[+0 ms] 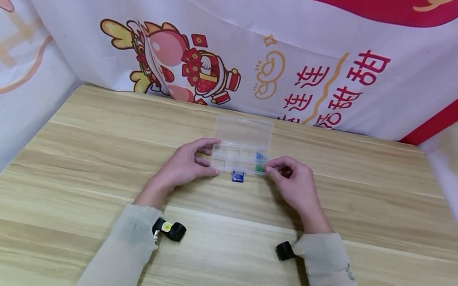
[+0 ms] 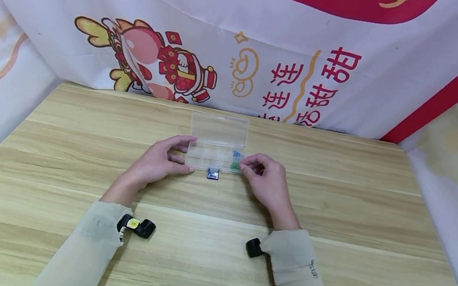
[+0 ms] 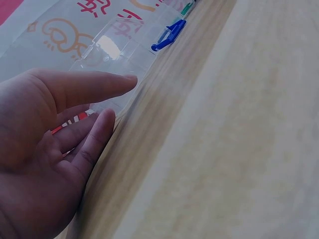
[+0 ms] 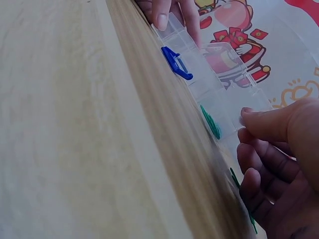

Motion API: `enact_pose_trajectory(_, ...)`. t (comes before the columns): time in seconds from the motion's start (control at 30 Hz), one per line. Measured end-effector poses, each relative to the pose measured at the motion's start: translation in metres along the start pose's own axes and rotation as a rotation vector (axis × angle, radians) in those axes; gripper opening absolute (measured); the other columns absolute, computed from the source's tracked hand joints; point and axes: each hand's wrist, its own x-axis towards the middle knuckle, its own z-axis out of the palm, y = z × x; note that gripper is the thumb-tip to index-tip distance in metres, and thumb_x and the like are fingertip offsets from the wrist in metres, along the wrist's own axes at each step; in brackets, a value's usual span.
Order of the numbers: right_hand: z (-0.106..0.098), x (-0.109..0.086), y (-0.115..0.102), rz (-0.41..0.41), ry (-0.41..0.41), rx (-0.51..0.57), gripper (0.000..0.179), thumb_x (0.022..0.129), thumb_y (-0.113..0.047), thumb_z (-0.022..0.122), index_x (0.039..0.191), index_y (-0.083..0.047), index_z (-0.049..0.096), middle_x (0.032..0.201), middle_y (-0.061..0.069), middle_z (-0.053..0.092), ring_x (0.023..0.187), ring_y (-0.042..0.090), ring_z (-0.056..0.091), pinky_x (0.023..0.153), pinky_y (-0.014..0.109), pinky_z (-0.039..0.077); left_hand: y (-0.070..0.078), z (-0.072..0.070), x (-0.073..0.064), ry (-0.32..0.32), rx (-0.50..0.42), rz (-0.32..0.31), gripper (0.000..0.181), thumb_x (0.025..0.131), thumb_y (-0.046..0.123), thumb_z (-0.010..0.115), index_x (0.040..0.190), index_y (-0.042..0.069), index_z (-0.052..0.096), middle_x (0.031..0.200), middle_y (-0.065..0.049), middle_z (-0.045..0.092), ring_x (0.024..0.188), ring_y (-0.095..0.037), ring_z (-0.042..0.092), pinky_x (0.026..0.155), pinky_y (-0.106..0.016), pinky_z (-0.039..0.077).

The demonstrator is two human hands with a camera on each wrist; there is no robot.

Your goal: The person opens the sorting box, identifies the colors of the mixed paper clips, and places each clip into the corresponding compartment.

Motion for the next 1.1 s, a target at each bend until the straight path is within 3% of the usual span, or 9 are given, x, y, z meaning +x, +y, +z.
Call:
enact_pose_trajectory(0.3,-0.021,0.005,0.018,0.085,0.134,0.066,0.025,0.103,-0.034,0.074,0.117,-0.013,0.078,0.11,0.004,0.072,0.097,0.018,0.06,0.075,0.022,0.053,-0.002,0.0,0.0,0.0,-0.008,-0.004,0.079,0.088,0.011,0.09,0.156,0.031,0.056,0.143,-0.007,0.059,0.119,-0.027,0.068,0.104,-0.043,0.061)
enact_pose_trajectory(0.47,-0.033,0.004,0.034,0.14,0.217,0.115,0.027,0.102,-0.033,0.076,0.117,-0.011,0.079,0.099,-0.007,0.071,0.087,0.01,0.061,0.068,0.017,0.055,-0.003,0.0,-0.001,0.004,0.003,-0.006,0.079,0.088,0.012,0.09,0.156,0.031,0.055,0.144,-0.007,0.059,0.12,-0.027,0.068,0.104,-0.043,0.061)
enact_pose_trajectory(0.67,-0.037,0.003,0.039,0.145,0.245,0.125,0.026,0.102,-0.032,0.076,0.116,-0.01,0.079,0.092,-0.015,0.07,0.085,0.006,0.062,0.066,0.015,0.055,-0.002,0.0,0.0,0.008,0.013,-0.001,0.079,0.088,0.012,0.09,0.157,0.032,0.055,0.143,-0.007,0.059,0.119,-0.027,0.069,0.103,-0.043,0.061)
enact_pose_trajectory(0.93,-0.038,0.002,0.035,0.156,0.219,0.026,0.026,0.103,-0.032,0.074,0.117,-0.01,0.078,0.105,0.001,0.073,0.093,0.012,0.06,0.073,0.017,0.05,-0.002,0.0,0.001,0.014,0.018,0.009,0.08,0.087,0.012,0.09,0.157,0.031,0.055,0.142,-0.007,0.059,0.119,-0.027,0.069,0.103,-0.043,0.062)
enact_pose_trajectory(1.1,-0.039,0.001,0.037,0.096,0.184,-0.097,0.024,0.101,-0.03,0.076,0.114,-0.01,0.079,0.11,0.01,0.072,0.094,0.018,0.06,0.075,0.019,0.048,-0.002,0.001,0.0,0.015,0.017,0.012,0.079,0.088,0.012,0.09,0.156,0.031,0.055,0.142,-0.007,0.059,0.119,-0.026,0.069,0.104,-0.043,0.061)
